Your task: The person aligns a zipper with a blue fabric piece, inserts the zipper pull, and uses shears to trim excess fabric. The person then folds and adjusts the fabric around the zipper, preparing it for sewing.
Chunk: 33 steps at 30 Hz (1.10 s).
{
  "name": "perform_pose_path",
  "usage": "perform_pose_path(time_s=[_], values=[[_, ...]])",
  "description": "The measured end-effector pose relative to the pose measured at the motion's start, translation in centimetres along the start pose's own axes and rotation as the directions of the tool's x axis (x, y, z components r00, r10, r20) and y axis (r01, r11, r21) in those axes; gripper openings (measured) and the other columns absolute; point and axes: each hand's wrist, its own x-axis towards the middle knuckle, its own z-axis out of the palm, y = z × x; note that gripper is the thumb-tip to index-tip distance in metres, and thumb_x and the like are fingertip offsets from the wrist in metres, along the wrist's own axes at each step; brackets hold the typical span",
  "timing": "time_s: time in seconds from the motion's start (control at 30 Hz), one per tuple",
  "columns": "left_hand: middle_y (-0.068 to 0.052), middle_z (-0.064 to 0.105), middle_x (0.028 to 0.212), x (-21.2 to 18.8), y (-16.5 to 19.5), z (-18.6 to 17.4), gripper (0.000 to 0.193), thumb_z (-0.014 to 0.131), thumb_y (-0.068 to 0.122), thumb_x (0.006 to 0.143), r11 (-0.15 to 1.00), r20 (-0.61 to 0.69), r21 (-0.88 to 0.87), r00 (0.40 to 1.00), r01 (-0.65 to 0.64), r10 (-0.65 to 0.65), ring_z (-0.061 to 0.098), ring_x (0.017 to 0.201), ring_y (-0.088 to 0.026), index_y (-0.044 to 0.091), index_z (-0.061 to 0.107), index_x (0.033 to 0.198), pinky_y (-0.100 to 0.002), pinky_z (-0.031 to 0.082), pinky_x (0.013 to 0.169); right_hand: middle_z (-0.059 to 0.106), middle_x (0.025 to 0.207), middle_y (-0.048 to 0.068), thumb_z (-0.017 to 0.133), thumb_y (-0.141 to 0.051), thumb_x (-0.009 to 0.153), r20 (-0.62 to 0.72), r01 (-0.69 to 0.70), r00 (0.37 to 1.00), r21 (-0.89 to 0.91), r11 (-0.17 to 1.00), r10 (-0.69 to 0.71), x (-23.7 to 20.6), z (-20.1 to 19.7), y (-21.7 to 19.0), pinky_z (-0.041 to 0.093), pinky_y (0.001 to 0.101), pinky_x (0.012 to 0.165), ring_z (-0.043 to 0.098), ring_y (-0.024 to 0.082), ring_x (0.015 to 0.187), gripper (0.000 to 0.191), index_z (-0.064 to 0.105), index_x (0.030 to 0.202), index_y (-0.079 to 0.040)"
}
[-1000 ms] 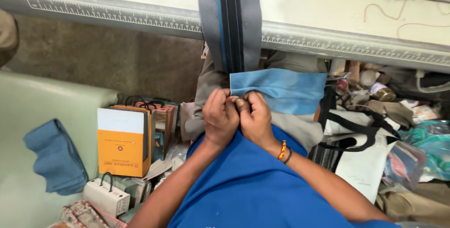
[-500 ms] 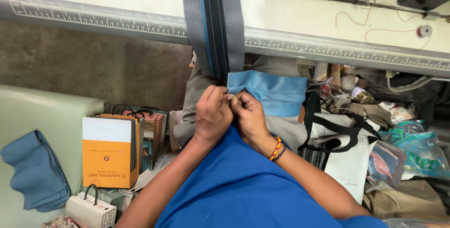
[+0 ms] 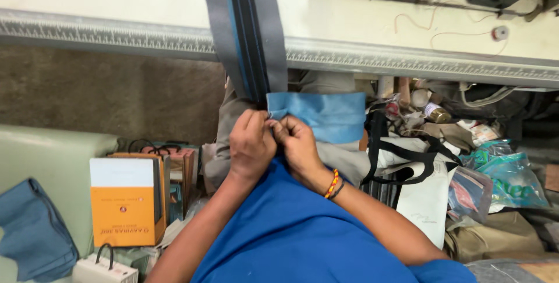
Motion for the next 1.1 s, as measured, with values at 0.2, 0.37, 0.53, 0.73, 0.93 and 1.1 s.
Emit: perform_pose_path(time_s=[0.2,0.37,0.53,0.73,0.93,1.1], values=[[-0.016,0.068,0.078,-0.6,-0.3,0.1,0.009,0.066,0.007,0.095,0.839,0.165,-0.189,0.859,0.511,-0.485,0.064,0.069,-0.03,0.0,0.069,0.091,-0.038,0.05,0.066,0.055,0.081,0.007,0.07,-0.006,0.091,0.194,0.445,0.884,-0.625,0.642,-0.425,-0.1,-1.2,-2.4,0.044,0.0342,0.061,0.054,0.021,0.068,0.015,0.06,0.082,-0.001],[-0.016,0.069,0.081,-0.9,-1.0,-0.8,0.009,0.065,0.007,0.093,0.892,0.24,-0.075,0.877,0.445,-0.417,0.067,0.069,-0.027,0.0,0.07,0.091,-0.037,0.051,0.066,0.057,0.081,0.012,0.074,-0.007,0.091,0.329,0.498,0.86,-0.707,0.503,-0.389,-0.5,-0.6,-4.8,0.046,0.038,0.062,0.058,0.029,0.07,0.014,0.063,0.084,-0.001],[-0.016,0.069,0.08,0.1,-0.1,-2.9,0.007,0.063,0.005,0.095,0.89,0.307,-0.194,0.887,0.412,-0.344,0.069,0.071,-0.027,-0.001,0.068,0.095,-0.037,0.052,0.067,0.061,0.082,0.008,0.072,-0.008,0.093,0.387,0.525,0.851,-0.633,0.569,-0.355,-3.0,-0.9,-9.1,0.049,0.0339,0.061,0.06,0.022,0.067,0.007,0.072,0.098,-0.003],[-0.015,0.067,0.087,1.3,2.5,-6.7,0.005,0.064,-0.002,0.09,0.911,0.443,-0.334,0.893,0.244,-0.077,0.071,0.081,-0.03,-0.001,0.064,0.095,-0.037,0.055,0.072,0.066,0.1,0.015,0.081,-0.023,0.078,0.579,0.781,0.56,-0.608,0.144,-0.592,-3.9,-1.2,-14.6,0.049,0.0368,0.08,0.062,0.031,0.09,0.043,0.067,0.109,0.002],[-0.017,0.063,0.089,3.3,4.6,-9.0,0.008,0.065,-0.003,0.088,0.966,0.423,-0.254,0.904,0.053,0.061,0.065,0.085,-0.039,-0.002,0.062,0.096,-0.043,0.052,0.073,0.079,0.106,0.009,0.083,-0.016,0.081,0.562,0.394,0.827,-0.546,0.739,-0.026,-4.9,-0.4,-15.7,0.055,0.0278,0.085,0.073,0.018,0.093,0.035,0.075,0.113,-0.004],[-0.016,0.064,0.089,4.1,4.3,-8.8,0.006,0.065,-0.001,0.092,0.951,0.393,-0.302,0.918,0.07,0.057,0.066,0.085,-0.036,-0.001,0.063,0.097,-0.041,0.052,0.074,0.069,0.106,0.008,0.077,-0.01,0.089,0.494,0.515,0.833,-0.531,0.673,-0.248,-4.8,0.1,-14.0,0.053,0.0268,0.083,0.067,0.015,0.095,0.023,0.071,0.11,0.0]])
